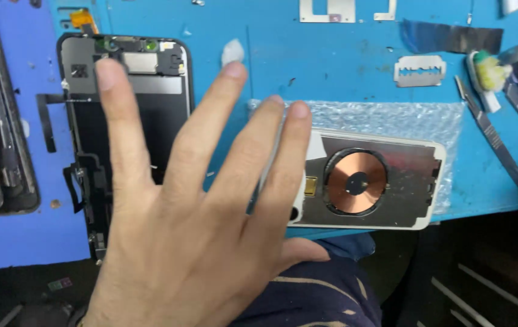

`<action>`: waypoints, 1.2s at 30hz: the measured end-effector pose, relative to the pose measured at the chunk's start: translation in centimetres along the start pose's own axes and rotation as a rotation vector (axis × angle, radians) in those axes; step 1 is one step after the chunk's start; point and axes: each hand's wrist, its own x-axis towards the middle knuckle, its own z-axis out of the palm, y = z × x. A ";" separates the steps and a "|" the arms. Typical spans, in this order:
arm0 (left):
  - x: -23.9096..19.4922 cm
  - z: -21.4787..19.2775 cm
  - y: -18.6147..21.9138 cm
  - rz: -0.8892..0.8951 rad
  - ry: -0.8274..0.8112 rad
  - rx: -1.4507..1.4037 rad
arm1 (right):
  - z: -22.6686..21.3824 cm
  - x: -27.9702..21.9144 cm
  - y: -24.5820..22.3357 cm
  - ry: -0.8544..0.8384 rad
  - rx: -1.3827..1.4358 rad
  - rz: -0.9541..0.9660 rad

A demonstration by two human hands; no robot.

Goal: Carefully removing a wireless charging coil from the back panel of a white smartphone using a metal prying tool and tweezers.

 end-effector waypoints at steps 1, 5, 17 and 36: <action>0.0 0.1 -0.2 0.015 0.020 -0.019 | 0.5 0.0 0.5 0.000 0.038 -0.006; 0.2 0.7 -0.9 0.051 0.050 -0.070 | 0.1 -0.6 -6.0 0.010 0.186 -0.006; 0.5 1.1 -2.5 0.042 0.093 -0.039 | -3.3 -1.0 -32.9 0.063 0.210 0.024; -1.9 2.5 -2.2 0.011 0.154 -0.135 | -1.5 -1.8 -32.0 0.063 0.796 -0.063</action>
